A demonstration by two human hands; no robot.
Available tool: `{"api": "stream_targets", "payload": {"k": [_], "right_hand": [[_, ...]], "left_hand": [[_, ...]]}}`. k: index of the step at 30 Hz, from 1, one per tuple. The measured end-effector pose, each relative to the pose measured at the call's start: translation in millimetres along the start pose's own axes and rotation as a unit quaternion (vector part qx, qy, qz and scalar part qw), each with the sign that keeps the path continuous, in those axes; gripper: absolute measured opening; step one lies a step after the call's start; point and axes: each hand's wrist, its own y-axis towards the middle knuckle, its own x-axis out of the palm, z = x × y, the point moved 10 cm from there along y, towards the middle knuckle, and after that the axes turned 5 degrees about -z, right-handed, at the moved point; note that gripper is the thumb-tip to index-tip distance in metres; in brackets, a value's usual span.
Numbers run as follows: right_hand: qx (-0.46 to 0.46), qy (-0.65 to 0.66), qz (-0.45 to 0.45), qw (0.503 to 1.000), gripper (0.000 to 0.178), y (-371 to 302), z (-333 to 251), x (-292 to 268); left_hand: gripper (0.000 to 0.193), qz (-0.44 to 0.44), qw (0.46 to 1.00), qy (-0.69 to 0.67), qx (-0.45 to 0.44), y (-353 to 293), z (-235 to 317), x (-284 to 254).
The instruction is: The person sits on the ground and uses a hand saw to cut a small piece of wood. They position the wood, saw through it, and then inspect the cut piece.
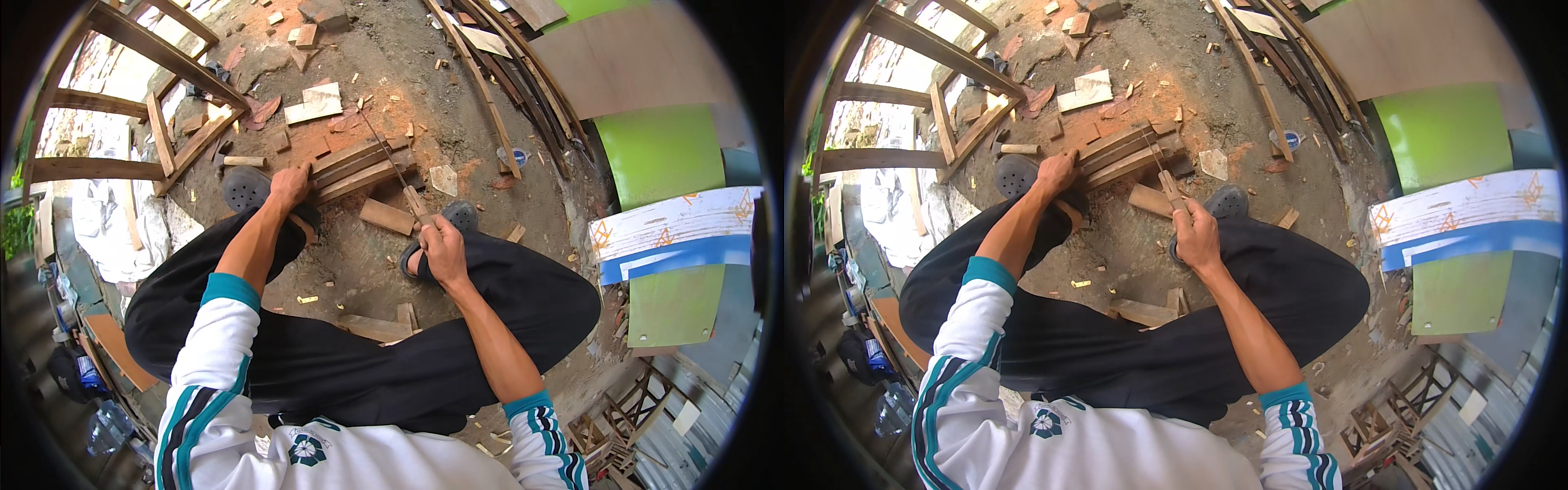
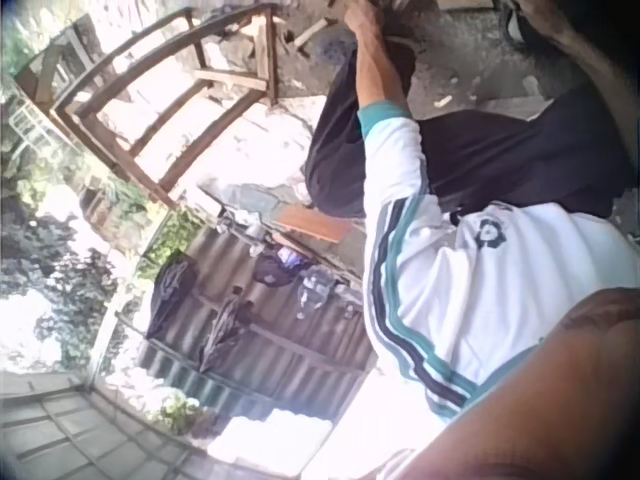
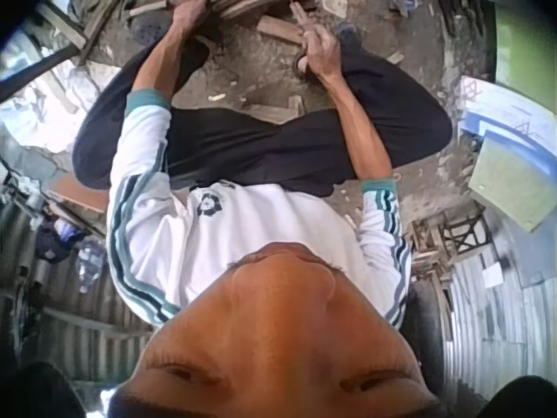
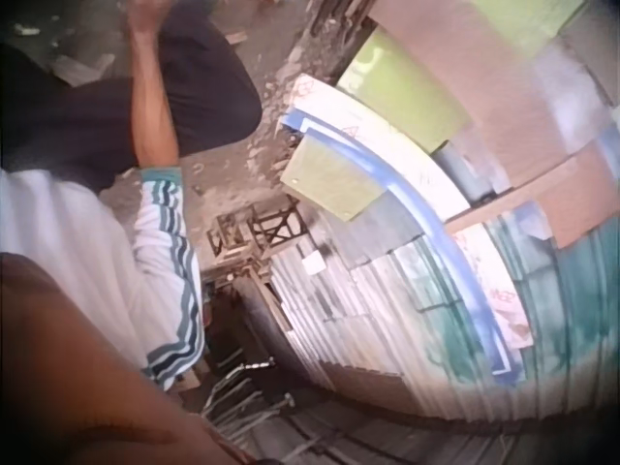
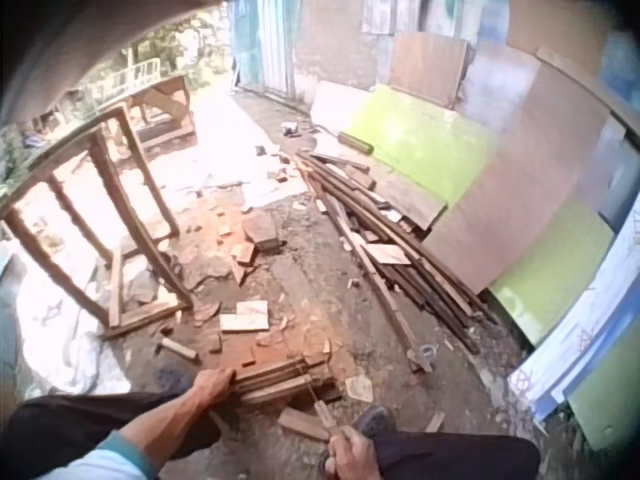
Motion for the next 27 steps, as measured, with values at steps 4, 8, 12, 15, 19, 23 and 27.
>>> {"api": "stream_targets", "payload": {"k": [4, 8, 12, 15, 19, 23, 27], "right_hand": [[-0.004, 0.009, 0.011, 1.0, 0.029, 5, -12, -6], [-0.013, 0.057, 0.025, 0.998, 0.029, 7, -28, -11], [-0.014, 0.083, 0.022, 0.996, 0.029, -1, -29, -6], [-0.031, 0.088, 0.027, 0.995, 0.028, -10, -40, -9], [-0.047, 0.102, 0.039, 0.993, 0.029, -12, -48, -18], [-0.042, 0.108, 0.044, 0.992, 0.03, -12, -46, -22], [-0.046, 0.081, 0.055, 0.994, 0.03, -7, -41, -20]], "left_hand": [[0.042, 0.023, 1.0, 0.002, -0.001, -6, 0, 4], [0.04, 0.065, 0.998, 0.015, 0.008, -15, 17, 12], [0.033, 0.085, 0.996, 0.007, -0.007, -21, 22, 15], [0.029, 0.083, 0.996, 0.011, -0.011, -22, 19, 15], [0.029, 0.092, 0.995, 0.009, 0.028, -29, 29, 12], [0.031, 0.081, 0.996, 0.023, 0.035, -37, 43, 12], [0.034, 0.085, 0.996, 0.022, 0.026, -34, 34, 14]]}}
